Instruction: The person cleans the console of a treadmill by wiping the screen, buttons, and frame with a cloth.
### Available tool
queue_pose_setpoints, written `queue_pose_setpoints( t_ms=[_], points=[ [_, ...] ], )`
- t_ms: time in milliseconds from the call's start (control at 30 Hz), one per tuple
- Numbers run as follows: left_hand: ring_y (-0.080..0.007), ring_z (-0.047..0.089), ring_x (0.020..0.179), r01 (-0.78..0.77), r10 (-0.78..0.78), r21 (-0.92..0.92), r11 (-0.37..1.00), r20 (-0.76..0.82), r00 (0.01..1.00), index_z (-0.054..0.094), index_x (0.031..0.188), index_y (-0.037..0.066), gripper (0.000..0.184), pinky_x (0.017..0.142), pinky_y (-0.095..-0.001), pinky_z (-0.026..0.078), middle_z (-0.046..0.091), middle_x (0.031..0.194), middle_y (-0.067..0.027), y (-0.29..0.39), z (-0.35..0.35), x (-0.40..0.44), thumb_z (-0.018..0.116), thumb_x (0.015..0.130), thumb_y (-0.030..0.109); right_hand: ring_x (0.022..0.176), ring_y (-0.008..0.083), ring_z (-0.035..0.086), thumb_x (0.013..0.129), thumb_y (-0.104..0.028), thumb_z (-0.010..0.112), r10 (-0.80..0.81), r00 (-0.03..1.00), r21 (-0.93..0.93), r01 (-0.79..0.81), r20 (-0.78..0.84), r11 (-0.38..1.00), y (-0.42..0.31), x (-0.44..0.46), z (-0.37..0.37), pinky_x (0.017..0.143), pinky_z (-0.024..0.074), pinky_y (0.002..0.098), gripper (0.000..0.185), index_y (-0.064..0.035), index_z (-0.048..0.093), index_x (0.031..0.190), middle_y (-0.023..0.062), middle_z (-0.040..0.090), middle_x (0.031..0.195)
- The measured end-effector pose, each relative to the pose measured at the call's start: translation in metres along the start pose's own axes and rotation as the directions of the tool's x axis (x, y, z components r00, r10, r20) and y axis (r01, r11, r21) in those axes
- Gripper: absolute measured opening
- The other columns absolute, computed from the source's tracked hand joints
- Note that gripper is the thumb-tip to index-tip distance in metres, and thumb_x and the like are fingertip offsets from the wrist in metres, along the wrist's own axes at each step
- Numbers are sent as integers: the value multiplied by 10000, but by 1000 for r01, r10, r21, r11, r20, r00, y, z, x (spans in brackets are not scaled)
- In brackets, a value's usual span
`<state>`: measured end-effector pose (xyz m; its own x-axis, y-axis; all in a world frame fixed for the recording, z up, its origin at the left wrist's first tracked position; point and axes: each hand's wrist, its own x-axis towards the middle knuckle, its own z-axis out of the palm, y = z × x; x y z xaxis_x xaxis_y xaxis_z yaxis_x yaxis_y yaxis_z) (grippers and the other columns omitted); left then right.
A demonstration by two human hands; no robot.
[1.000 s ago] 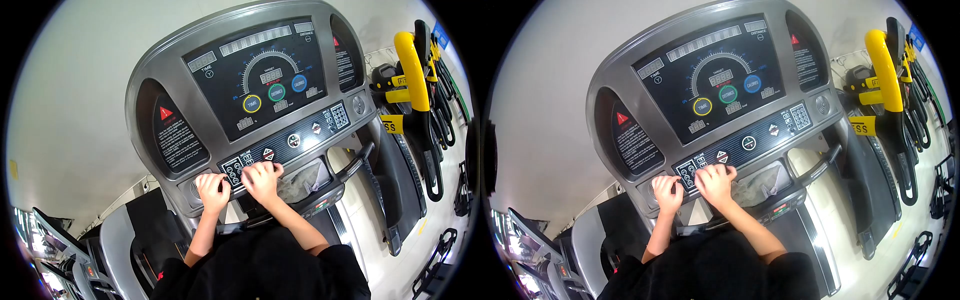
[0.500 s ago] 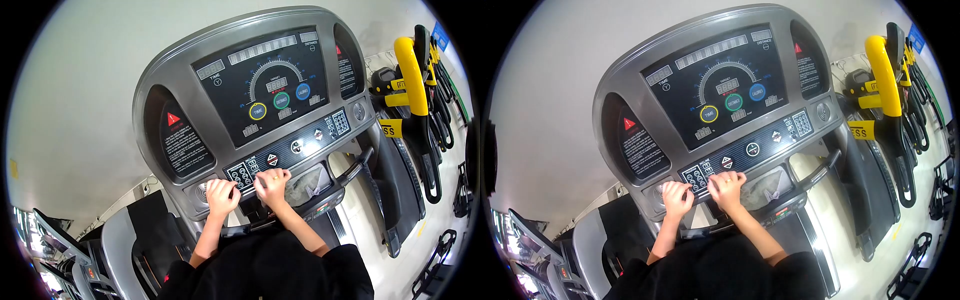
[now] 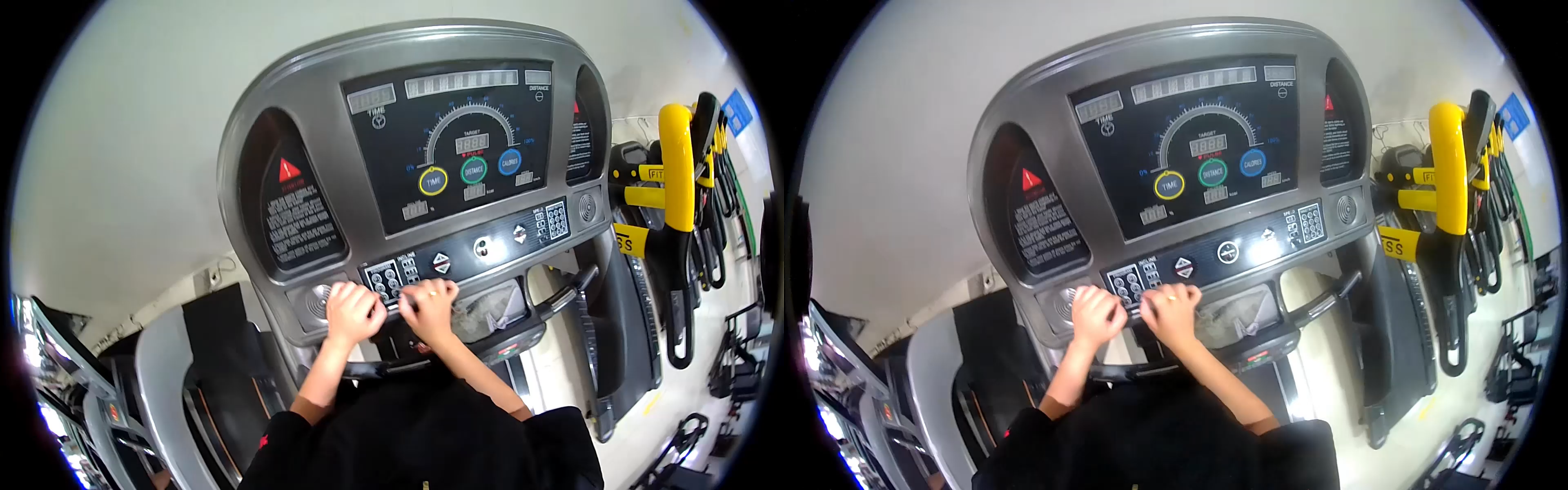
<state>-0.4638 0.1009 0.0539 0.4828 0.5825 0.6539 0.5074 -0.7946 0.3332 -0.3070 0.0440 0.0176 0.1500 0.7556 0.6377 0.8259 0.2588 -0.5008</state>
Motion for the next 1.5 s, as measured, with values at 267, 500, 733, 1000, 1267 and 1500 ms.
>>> queue_pose_setpoints(
  t_ms=[267, 500, 733, 1000, 1267, 1500],
  points=[
    [-252, 460, 537, 158, -152, 36, 987, -140, 978, 492, 559, 61, 143, 517, -358, 364, 476, 562, -59, -2, -2, -8, 629, 598, 49, 855, 223, 511, 715, -147, 697, 95, 992, -109, -104, -84, 989, 11, 11, -13, 844, 278, 446, 181, -151, 600, 867, -6, 567, 816],
    [-247, 463, 541, 125, -127, -23, 992, -125, 984, 501, 568, 54, 140, 508, -349, 376, 478, 566, -56, -4, -1, -11, 632, 618, 45, 847, 204, 516, 730, -167, 687, -2, 1000, -142, 5, 18, 990, 4, 4, -13, 857, 282, 445, 163, -162, 618, 877, -14, 571, 831],
    [-241, 463, 539, 37, -43, -58, 998, -113, 993, 509, 562, 58, 151, 507, -350, 372, 464, 550, -53, -4, 2, -13, 638, 641, 52, 852, 209, 526, 737, -177, 677, 29, 998, -192, -39, -52, 981, 0, 0, -7, 848, 308, 437, 135, -154, 604, 848, -1, 581, 837],
    [-247, 487, 553, 55, -58, -33, 998, -106, 993, 527, 575, 66, 145, 513, -358, 391, 480, 558, -52, -4, 0, -15, 635, 671, 78, 884, 230, 521, 755, -167, 667, 108, 983, -163, -132, -150, 978, 10, 4, -12, 869, 291, 431, 124, -125, 629, 865, 17, 588, 843],
    [-249, 478, 542, 56, -65, -64, 996, -149, 987, 523, 574, 55, 149, 521, -361, 390, 480, 546, -55, -6, 3, -15, 634, 672, 72, 858, 223, 529, 755, -158, 665, 87, 990, -130, -102, -114, 986, 8, 5, -12, 858, 300, 419, 110, -132, 620, 851, 8, 599, 837],
    [-250, 480, 548, 54, -60, -41, 998, -156, 986, 515, 568, 57, 155, 528, -360, 388, 476, 551, -57, -6, 3, -14, 636, 664, 71, 865, 226, 527, 754, -158, 669, 85, 990, -139, -100, -114, 985, 16, 8, -11, 863, 293, 417, 142, -134, 623, 885, 8, 597, 853]
  ],
)
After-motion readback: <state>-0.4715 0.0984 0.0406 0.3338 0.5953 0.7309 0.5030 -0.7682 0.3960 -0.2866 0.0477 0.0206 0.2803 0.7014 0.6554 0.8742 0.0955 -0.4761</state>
